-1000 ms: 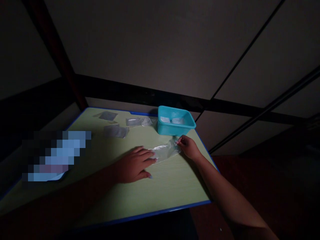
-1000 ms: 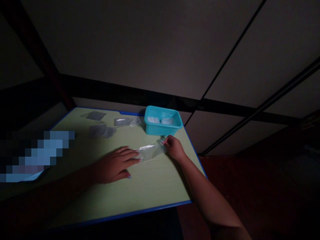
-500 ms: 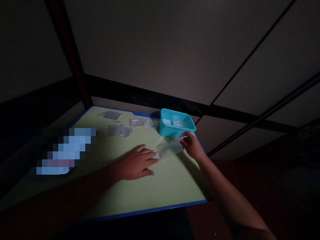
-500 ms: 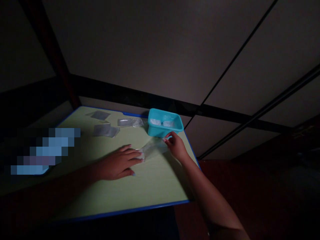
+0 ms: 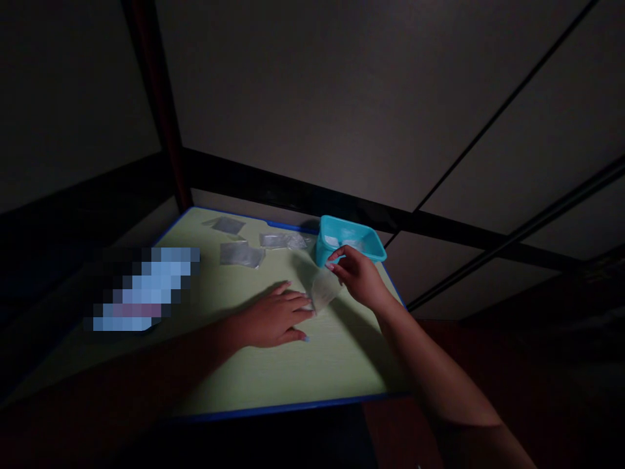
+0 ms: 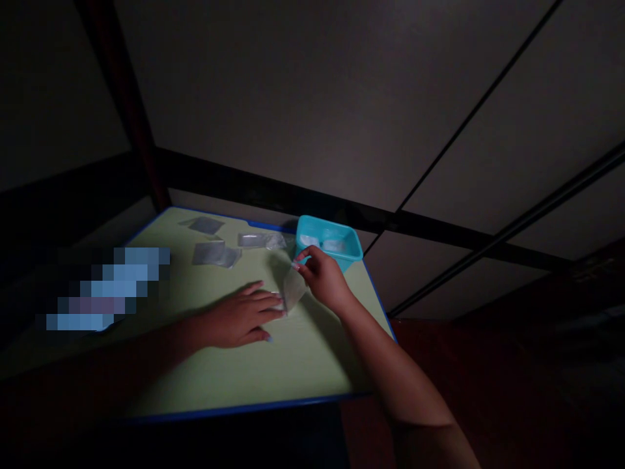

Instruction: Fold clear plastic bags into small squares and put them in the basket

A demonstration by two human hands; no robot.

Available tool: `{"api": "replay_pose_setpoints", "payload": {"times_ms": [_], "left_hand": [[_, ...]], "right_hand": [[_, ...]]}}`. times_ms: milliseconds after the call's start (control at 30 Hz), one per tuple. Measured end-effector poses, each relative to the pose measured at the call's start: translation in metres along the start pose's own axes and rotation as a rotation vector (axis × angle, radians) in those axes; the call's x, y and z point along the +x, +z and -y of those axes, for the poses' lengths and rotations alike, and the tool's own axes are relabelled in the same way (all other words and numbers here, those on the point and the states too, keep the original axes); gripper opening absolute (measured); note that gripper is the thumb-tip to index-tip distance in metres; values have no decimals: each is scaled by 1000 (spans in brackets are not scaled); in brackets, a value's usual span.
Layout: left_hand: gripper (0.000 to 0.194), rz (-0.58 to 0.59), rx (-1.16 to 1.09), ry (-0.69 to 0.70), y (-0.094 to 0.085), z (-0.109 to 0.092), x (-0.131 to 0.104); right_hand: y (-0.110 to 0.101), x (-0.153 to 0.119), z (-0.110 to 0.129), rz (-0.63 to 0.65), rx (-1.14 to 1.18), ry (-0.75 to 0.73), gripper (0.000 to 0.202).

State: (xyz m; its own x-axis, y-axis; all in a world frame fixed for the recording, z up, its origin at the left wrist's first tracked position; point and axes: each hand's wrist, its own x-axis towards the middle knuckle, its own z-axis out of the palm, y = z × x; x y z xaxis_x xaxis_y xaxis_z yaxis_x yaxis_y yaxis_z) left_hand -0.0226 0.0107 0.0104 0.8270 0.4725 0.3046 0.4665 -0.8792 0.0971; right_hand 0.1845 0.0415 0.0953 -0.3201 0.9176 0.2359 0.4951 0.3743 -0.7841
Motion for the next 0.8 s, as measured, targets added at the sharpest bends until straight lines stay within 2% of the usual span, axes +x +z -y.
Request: {"api": "replay_pose_setpoints", "payload": {"times_ms": [267,433,567,633,733,800], "left_hand": [[43,-27,2,17,0,0,2],[37,-44,-16,19,2,-1,2],[35,-18,-16,-15,1,-2,2],[37,-19,-12,-6,-1,-2,2],[44,-20,-6,13,-3,-2,2],[46,-17,2,11,-3,-2,2]], "right_hand": [[40,11,18,122,23,-79,16],[66,10,23,217,35,-77,12],[72,3,25,262,71,-125,17],[68,-1,21,162,94,-160,21],[55,-6,7,-163,155,-159,24],[47,-10,-7,-346,267,-103,24]]}}
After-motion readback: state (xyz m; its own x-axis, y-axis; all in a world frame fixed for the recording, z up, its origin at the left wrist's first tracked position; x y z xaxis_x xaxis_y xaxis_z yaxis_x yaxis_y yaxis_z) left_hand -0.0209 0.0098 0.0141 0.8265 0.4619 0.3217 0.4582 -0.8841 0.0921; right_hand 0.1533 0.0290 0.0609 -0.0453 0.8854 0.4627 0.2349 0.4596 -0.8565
